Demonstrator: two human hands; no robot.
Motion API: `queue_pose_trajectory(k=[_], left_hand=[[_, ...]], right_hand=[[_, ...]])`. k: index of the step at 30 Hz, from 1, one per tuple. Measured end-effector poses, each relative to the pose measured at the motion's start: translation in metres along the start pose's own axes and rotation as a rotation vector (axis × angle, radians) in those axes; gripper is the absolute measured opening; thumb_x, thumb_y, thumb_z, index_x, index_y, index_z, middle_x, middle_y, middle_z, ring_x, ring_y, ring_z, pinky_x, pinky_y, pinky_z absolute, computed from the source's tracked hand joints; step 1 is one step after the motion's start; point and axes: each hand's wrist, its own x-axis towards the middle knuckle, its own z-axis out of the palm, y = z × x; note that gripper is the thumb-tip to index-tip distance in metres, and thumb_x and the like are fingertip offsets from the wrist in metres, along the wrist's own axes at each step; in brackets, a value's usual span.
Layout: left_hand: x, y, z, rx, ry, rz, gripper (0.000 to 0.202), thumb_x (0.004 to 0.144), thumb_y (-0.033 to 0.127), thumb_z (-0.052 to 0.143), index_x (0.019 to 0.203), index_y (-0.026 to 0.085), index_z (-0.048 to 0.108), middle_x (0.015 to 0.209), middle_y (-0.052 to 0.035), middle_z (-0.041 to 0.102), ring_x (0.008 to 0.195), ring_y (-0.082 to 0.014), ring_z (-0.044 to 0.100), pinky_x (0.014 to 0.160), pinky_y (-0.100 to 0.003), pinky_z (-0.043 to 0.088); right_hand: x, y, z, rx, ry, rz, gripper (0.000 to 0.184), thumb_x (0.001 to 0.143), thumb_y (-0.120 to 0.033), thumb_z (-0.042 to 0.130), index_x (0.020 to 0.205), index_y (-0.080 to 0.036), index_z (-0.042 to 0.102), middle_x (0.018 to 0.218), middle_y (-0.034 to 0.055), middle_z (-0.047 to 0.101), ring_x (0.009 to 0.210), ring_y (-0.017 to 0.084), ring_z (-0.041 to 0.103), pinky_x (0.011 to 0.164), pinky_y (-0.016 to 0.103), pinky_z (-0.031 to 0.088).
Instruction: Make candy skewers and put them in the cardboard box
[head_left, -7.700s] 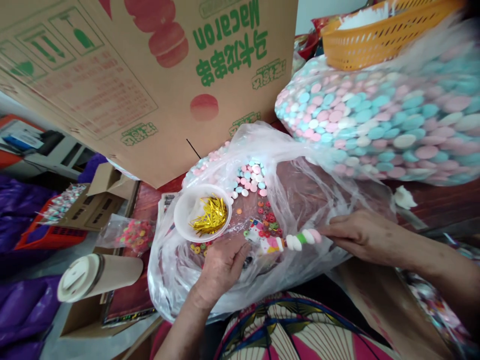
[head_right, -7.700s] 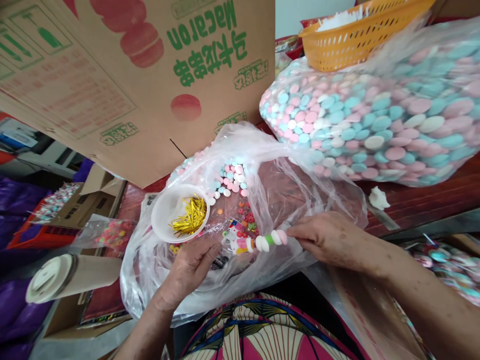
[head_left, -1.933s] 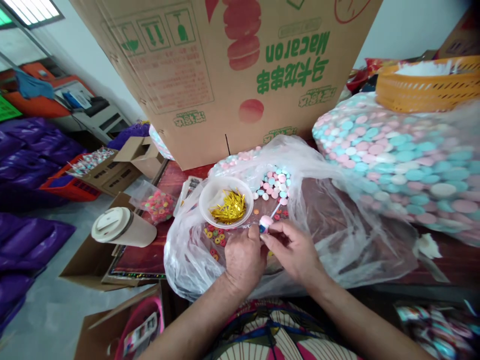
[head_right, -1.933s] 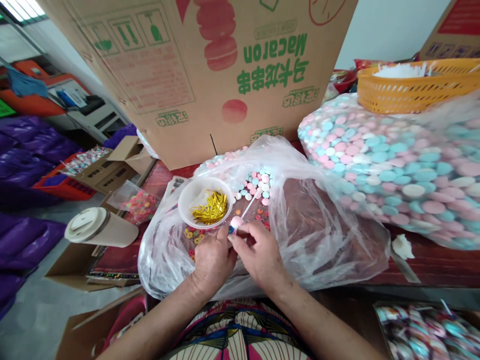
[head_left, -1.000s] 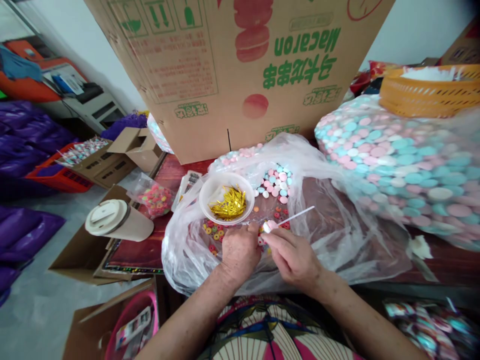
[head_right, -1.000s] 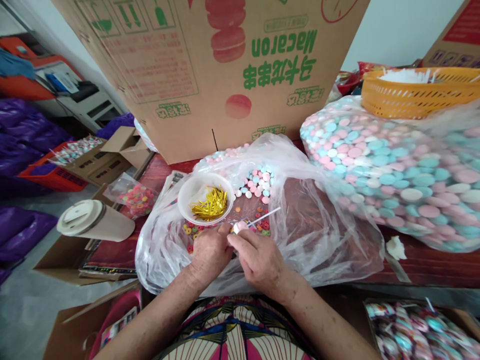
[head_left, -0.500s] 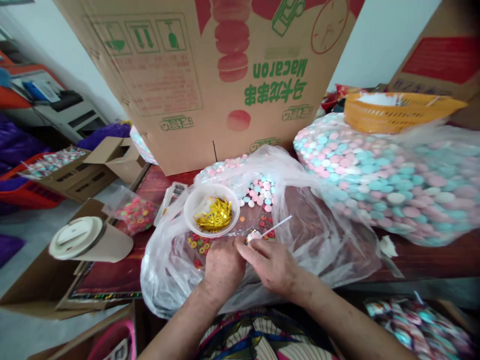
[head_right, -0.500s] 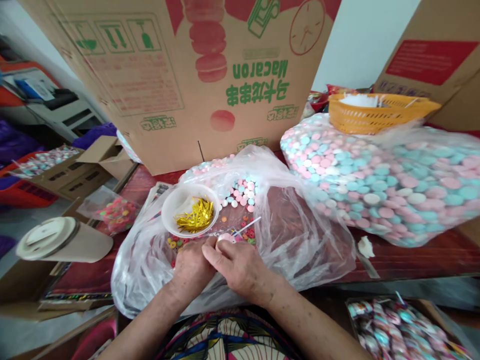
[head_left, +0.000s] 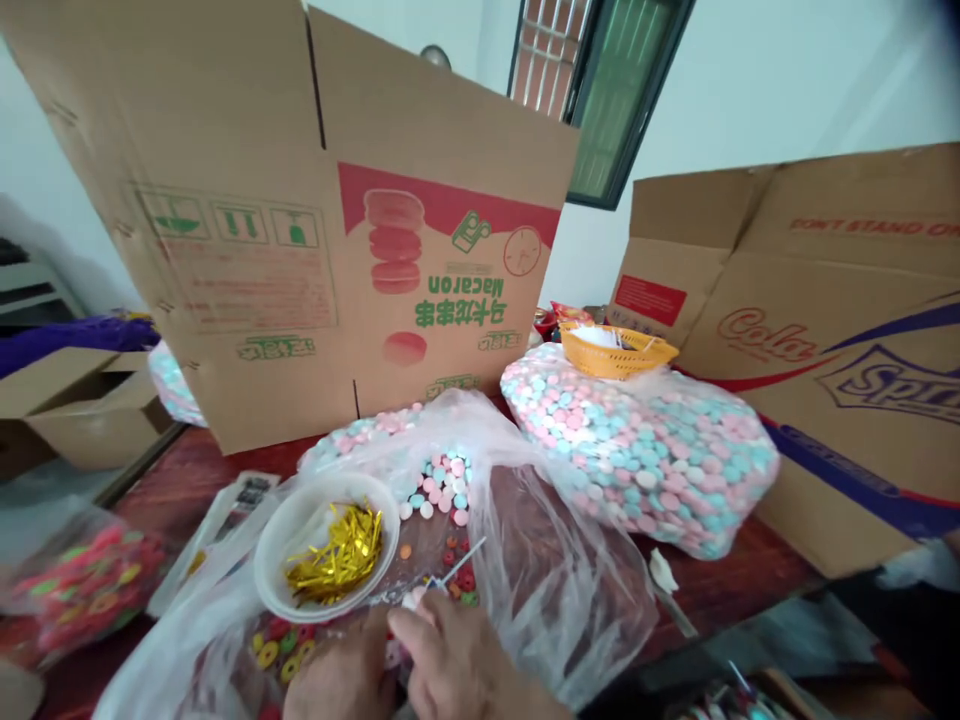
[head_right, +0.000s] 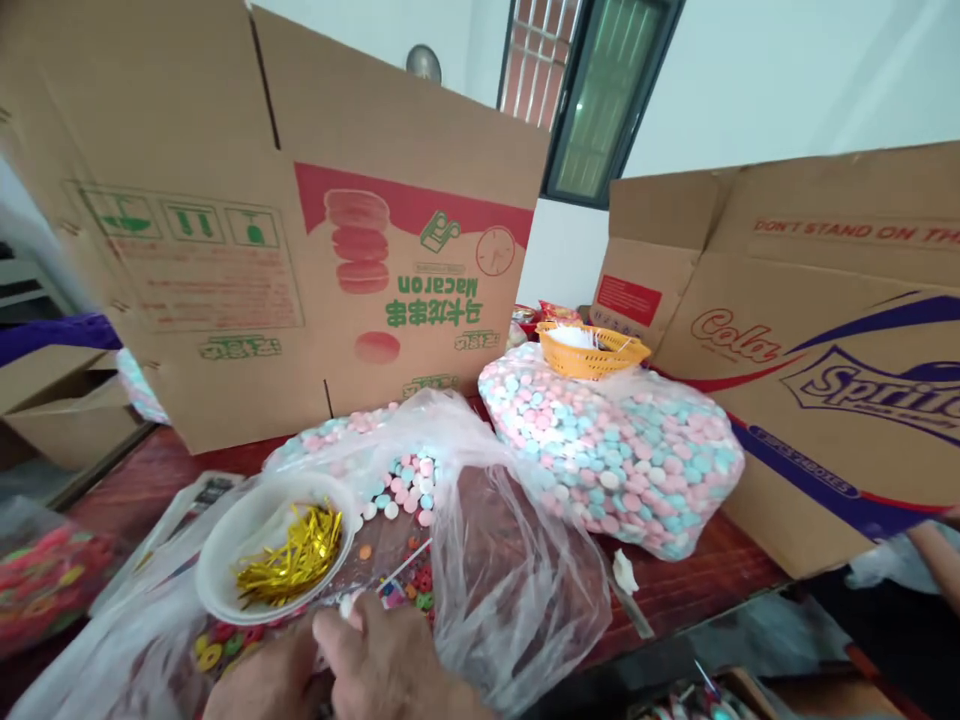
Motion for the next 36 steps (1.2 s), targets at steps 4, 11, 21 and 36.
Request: queue_pose_trajectory(k=[4, 11, 21, 36], left_hand=[[-0.009, 0.002, -0.028, -0.188, -0.046, -0.115, 0.033, 0.086, 0.024, 0.049, 0.116, 0.018, 0.06, 0.101, -0.0107, 0.072, 0.095, -0.0269, 0.068, 0.079, -0.033, 0.048], [-0.018, 0.006, -0.037, -0.949, -0.133, 0.149, 0.037, 0.075, 0.037, 0.067, 0.104, 0.013, 0.065, 0.094, -0.0045, 0.071, 0.087, -0.0212, 0.063, 0.08, -0.03, 0.048], [-0.017, 0.004, -0.042, -0.966, -0.397, 0.27, 0.054, 0.068, 0.037, 0.075, 0.118, 0.019, 0.062, 0.111, -0.0059, 0.068, 0.106, -0.0262, 0.059, 0.094, -0.038, 0.045], [-0.013, -0.001, -0.037, -1.137, -0.565, 0.095, 0.057, 0.065, 0.036, 0.077, 0.115, 0.016, 0.058, 0.079, -0.0011, 0.065, 0.064, -0.0136, 0.056, 0.059, -0.024, 0.046]], right_hand=[[0.008, 0.022, -0.052, 0.085, 0.179, -0.021, 0.034, 0.08, -0.01, 0.043, 0.111, -0.019, 0.056, 0.069, 0.0044, 0.058, 0.057, 0.018, 0.054, 0.051, 0.029, 0.046], [0.021, 0.058, -0.064, 0.879, 0.017, 0.743, 0.036, 0.09, -0.042, 0.05, 0.12, -0.021, 0.054, 0.073, -0.0003, 0.058, 0.055, 0.014, 0.051, 0.052, 0.028, 0.044], [0.07, 0.05, -0.069, 1.184, -0.162, 0.748, 0.038, 0.086, -0.046, 0.057, 0.061, -0.018, 0.051, 0.051, -0.0038, 0.05, 0.04, 0.005, 0.039, 0.039, 0.02, 0.028], [0.055, 0.042, -0.05, 1.28, -0.182, 0.868, 0.037, 0.085, -0.047, 0.056, 0.064, -0.019, 0.048, 0.052, -0.0045, 0.054, 0.035, 0.005, 0.041, 0.036, 0.02, 0.028]])
